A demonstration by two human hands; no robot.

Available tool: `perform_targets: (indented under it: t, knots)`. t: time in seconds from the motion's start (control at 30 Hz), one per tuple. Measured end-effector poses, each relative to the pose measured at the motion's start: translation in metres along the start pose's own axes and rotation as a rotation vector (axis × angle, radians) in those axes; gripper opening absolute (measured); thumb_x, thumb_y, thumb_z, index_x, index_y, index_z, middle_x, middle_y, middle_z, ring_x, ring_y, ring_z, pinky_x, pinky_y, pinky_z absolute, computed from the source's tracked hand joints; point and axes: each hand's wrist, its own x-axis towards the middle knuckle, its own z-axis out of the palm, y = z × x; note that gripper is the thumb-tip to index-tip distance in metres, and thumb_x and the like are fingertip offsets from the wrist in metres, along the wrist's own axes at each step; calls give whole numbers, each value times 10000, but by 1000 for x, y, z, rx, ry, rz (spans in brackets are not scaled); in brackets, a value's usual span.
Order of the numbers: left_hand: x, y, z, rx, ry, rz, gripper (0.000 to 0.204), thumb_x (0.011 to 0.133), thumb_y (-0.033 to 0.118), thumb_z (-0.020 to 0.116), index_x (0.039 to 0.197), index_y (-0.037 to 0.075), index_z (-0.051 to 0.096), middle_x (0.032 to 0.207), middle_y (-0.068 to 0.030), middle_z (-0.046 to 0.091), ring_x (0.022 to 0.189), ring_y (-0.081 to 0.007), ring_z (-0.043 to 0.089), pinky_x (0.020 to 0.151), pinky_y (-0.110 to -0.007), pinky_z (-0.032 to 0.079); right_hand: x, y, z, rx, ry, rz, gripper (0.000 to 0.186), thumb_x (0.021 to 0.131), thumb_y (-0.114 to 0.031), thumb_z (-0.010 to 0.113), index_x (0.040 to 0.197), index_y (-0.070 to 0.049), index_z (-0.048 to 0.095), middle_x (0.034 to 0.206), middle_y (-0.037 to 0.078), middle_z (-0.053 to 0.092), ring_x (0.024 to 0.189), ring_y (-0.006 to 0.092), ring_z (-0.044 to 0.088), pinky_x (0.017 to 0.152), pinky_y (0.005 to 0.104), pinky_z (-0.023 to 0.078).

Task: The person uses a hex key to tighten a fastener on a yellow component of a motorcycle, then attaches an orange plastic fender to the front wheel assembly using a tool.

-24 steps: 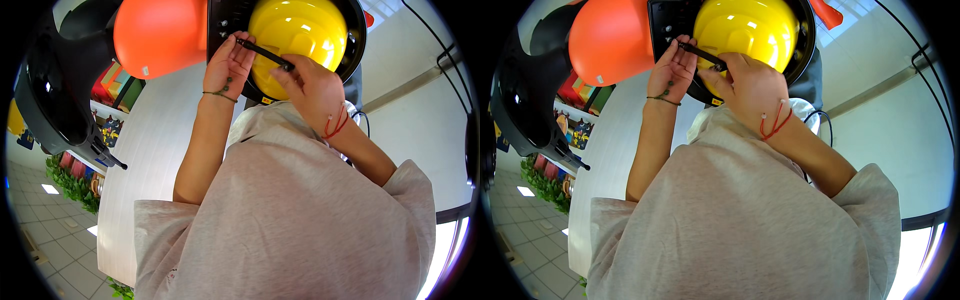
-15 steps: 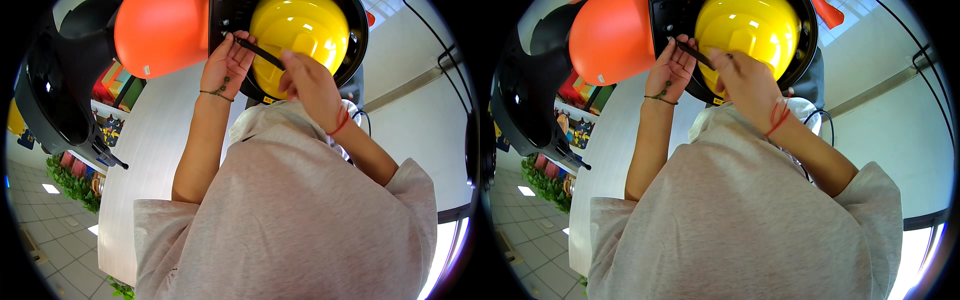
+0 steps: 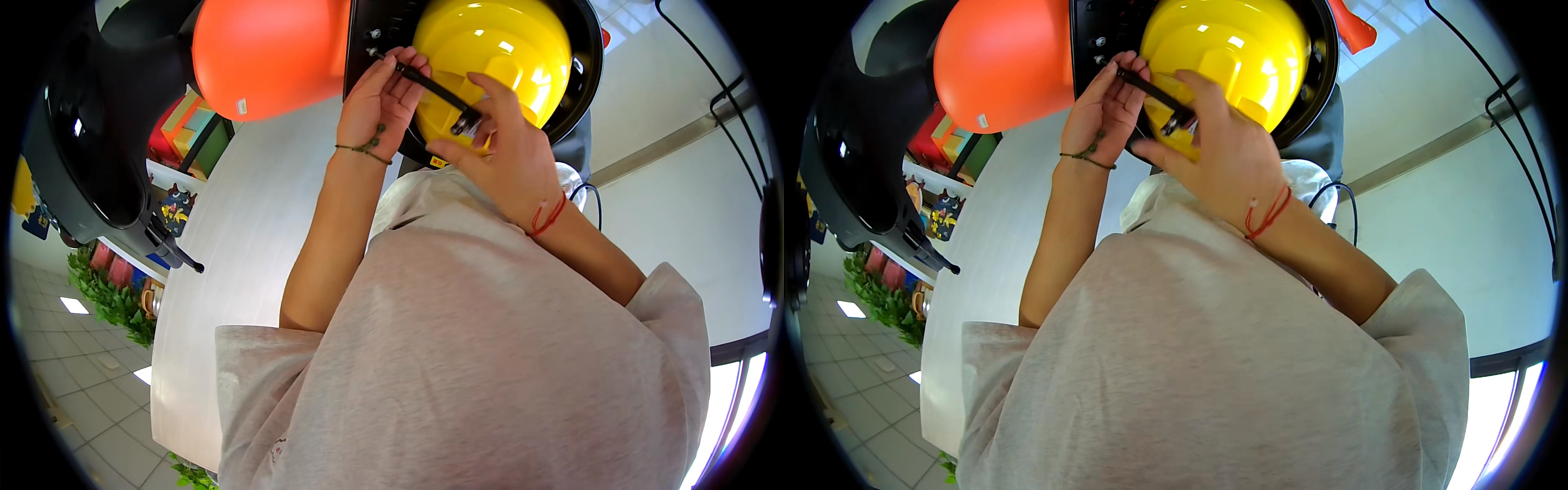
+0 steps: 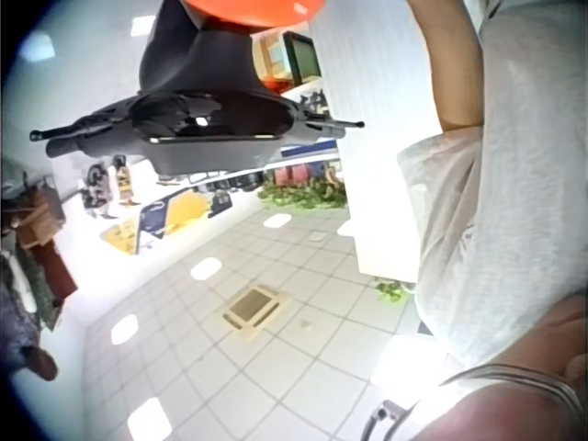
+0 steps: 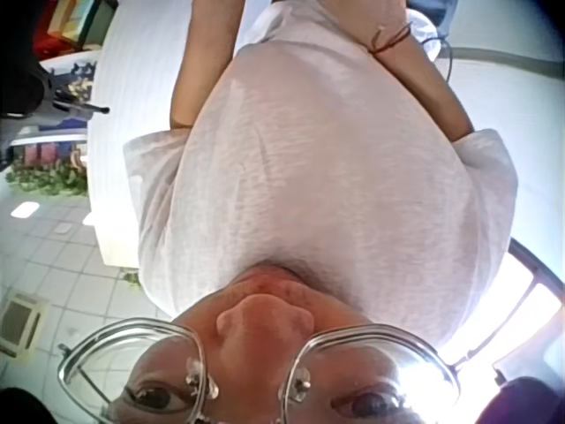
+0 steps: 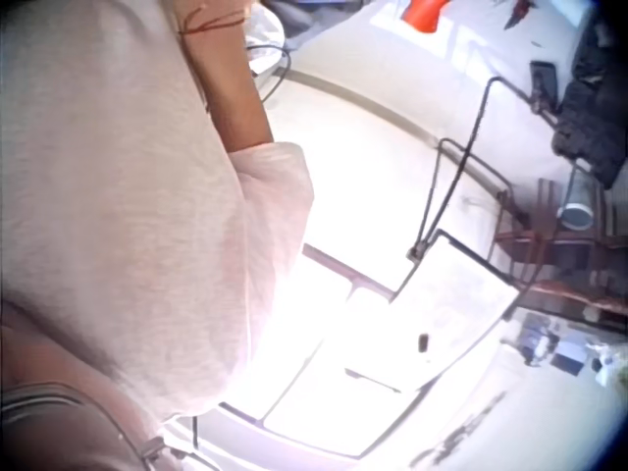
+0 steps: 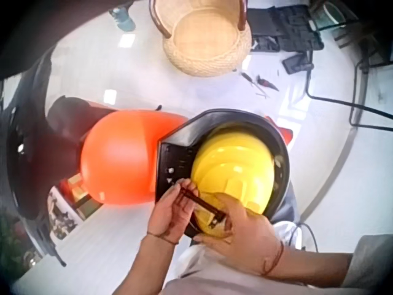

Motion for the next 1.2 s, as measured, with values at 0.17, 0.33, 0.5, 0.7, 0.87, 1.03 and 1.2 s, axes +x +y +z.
perform_targets:
  t: [0.17, 0.33, 0.5, 0.7, 0.87, 1.03, 1.2]
  knots:
    - [2, -1, 1, -35, 5, 33, 232, 966, 128, 502, 1104, -51, 551, 1078, -132, 609, 1044, -225, 595, 961, -343, 496, 10, 1, -5, 193, -267, 248, 347, 937, -317, 525, 1063, 3, 573, 745, 107, 650, 610, 211, 646, 618, 299, 525]
    - [-13, 0, 0, 59, -100, -64, 265, 967, 191, 520, 1126, -17, 557, 1098, -115, 617, 1091, -226, 589, 993, -359, 473, 20, 9, -12, 779, -286, 700, 362, 971, -337, 483, 1029, 4, 587, 739, 92, 655, 579, 162, 615, 574, 272, 502]
    - [-9, -4, 1, 56, -23, -24, 257, 966, 190, 522, 1126, -7, 560, 1100, -119, 617, 1085, -229, 592, 986, -355, 479, 3, 6, -6, -284, 41, -44, 386, 947, -374, 532, 983, 3, 609, 681, 92, 650, 544, 159, 606, 560, 268, 502]
    - [-15, -5, 4, 106, -40, -1, 228, 955, 182, 538, 1064, -18, 557, 1079, -133, 614, 1023, -248, 615, 931, -364, 519, 24, 1, -13, 679, -297, 738, 466, 966, -385, 460, 887, 48, 613, 589, 118, 613, 452, 151, 556, 482, 257, 460]
    - [-18, -1, 6, 135, -1, -29, 225, 954, 177, 539, 1070, -15, 561, 1081, -127, 617, 1038, -239, 609, 939, -359, 514, 10, -3, -5, -223, 154, -221, 444, 969, -373, 454, 921, 47, 593, 598, 107, 617, 469, 167, 572, 489, 271, 457]
    - [-23, -1, 7, 23, -4, -115, 232, 960, 178, 534, 1076, -18, 579, 1069, -111, 631, 1026, -200, 611, 912, -321, 510, 23, 6, -11, 551, -309, 530, 445, 930, -426, 529, 1051, 1, 561, 657, 99, 641, 547, 207, 631, 514, 291, 469]
    - [-24, 0, 7, 142, -144, -115, 306, 964, 288, 538, 1025, -6, 598, 1015, -79, 635, 966, -176, 622, 879, -287, 504, 12, -3, -4, 367, -218, 440, 432, 938, -434, 500, 1041, -21, 574, 668, 90, 647, 560, 198, 639, 493, 280, 451]
